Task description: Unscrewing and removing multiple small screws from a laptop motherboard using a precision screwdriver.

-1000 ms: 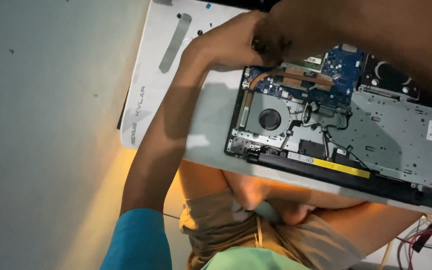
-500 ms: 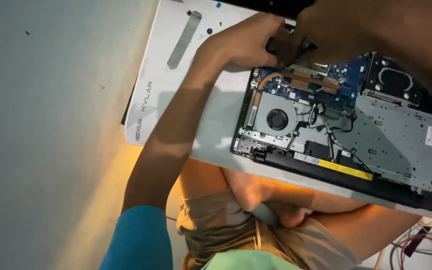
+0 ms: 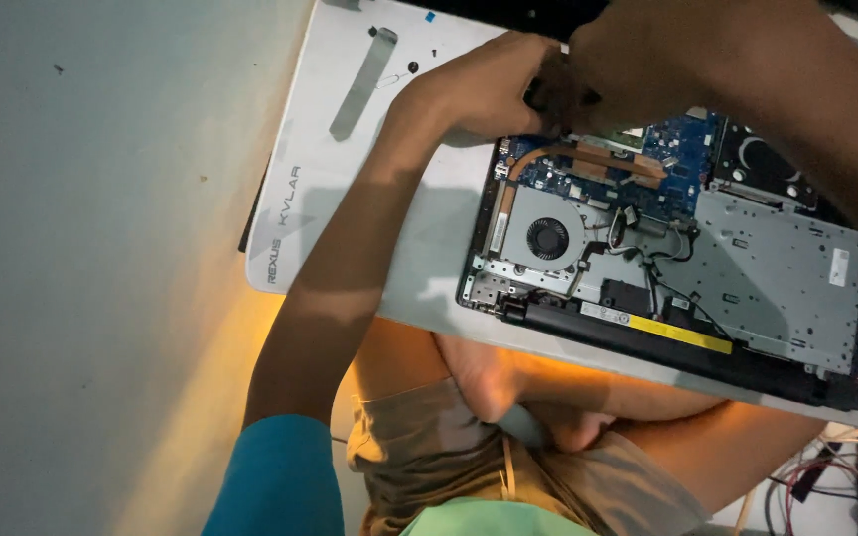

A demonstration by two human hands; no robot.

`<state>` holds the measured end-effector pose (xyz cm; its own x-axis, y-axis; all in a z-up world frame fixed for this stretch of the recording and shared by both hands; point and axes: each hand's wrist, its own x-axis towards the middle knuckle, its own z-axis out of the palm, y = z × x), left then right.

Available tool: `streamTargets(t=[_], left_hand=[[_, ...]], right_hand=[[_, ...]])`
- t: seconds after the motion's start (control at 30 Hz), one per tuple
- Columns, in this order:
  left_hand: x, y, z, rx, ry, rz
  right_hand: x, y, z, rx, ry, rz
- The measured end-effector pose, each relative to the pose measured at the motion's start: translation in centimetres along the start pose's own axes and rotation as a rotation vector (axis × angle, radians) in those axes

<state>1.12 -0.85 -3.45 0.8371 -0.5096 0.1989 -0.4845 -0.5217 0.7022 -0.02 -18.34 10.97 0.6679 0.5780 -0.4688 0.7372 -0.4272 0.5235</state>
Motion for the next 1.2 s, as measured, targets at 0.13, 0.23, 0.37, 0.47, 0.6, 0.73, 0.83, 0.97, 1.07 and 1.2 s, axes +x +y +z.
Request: streamTargets(t=[0.13,0.23,0.37,0.47,0.6,0.73,0.83,0.97,1.07,1.2], left_hand=[[-0.1,0.4,-0.5,-0.116,-0.034,0.102],[-0.5,0.7,-0.6,-0.013,-0.001,0.072],[-0.4,1.1,-0.4,-0.013,0.015,0.071],[0.0,0.5,-0.3,0.014,0.049,0.192],[0.4,0.1,-0.1,0.012,0.057,0.250],[0.2,1.1,-0.1,-0.028,0.002,0.170],[0.2,1.0,-0.3,-0.011,-0.021,0.070],[0.2,1.0,0.0,-0.028,-0.029,0.070],[0.0,0.9,-0.5,-0.029,-0.009,0.085],[0.1,0.0,-0.2,-0.085,-0.010,0.114]], right_hand=[[2.5,1.4,4.3,0.005,0.017,-0.068],[2.9,1.5,5.3,0.156,0.177,-0.206],[2.9,1.3,5.7,0.122,0.106,-0.203],[1.5,2.5,4.9,0.275,0.057,-0.091],[1.4,5.2,4.9,0.699,-0.139,0.137],[1.6,5.6,3.5,0.670,-0.345,0.210],[2.1,5.5,2.4,0.841,-0.483,0.257],[2.8,5.2,2.7,0.841,-0.509,0.244],[3.7,5.1,2.3,0.841,-0.518,0.231],[2.9,4.1,2.1,0.388,-0.423,0.053]])
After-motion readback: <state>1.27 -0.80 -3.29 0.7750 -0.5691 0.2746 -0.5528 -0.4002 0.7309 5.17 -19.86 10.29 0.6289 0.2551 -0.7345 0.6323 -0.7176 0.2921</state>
